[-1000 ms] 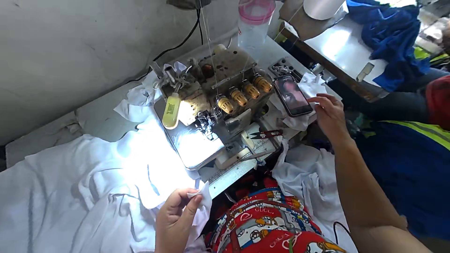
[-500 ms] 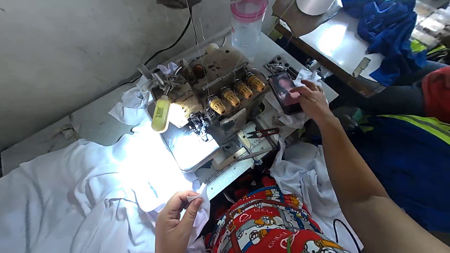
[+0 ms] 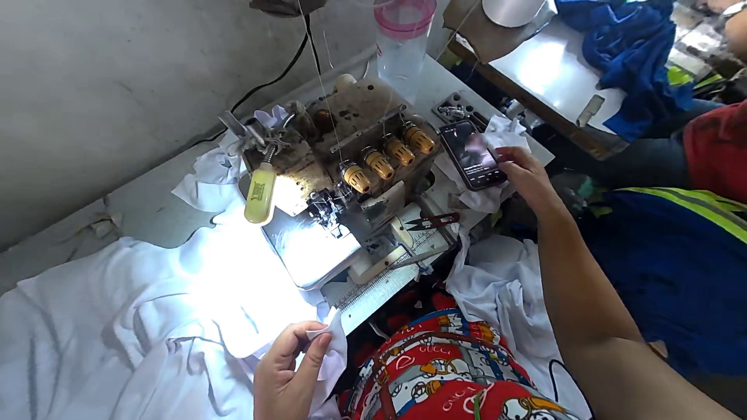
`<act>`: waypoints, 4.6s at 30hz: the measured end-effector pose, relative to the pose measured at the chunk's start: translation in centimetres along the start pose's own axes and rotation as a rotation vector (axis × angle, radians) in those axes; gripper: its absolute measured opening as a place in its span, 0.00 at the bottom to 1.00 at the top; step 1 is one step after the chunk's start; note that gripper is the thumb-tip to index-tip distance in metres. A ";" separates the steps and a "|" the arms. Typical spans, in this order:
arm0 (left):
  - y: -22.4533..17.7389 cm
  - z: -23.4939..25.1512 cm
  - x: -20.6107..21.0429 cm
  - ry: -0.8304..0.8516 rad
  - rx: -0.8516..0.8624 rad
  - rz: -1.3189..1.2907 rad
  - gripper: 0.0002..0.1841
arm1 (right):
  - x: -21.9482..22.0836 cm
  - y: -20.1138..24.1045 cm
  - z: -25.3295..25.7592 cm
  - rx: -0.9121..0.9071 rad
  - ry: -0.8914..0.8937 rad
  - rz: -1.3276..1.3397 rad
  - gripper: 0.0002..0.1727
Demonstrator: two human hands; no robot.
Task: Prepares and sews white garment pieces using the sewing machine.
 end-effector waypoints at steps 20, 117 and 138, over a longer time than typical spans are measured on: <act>-2.8 3.0 2.1 0.090 0.093 0.304 0.11 | 19.2 18.7 -10.5 -0.929 0.695 0.275 0.33; 0.1 16.0 -3.5 -0.143 0.016 0.725 0.14 | 20.9 17.3 -7.7 -0.663 0.373 -0.059 0.18; -1.3 6.1 3.4 -0.105 0.101 0.560 0.07 | 19.5 17.9 -7.9 -0.908 0.413 -0.150 0.14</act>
Point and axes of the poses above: each hand's wrist, its own z-axis towards the middle knuckle, its own x-axis out of the palm, y = z × x, the point moved 6 cm from there along z, towards the middle knuckle, and after that the axes turned 15 degrees about y, right-handed, at the moved point
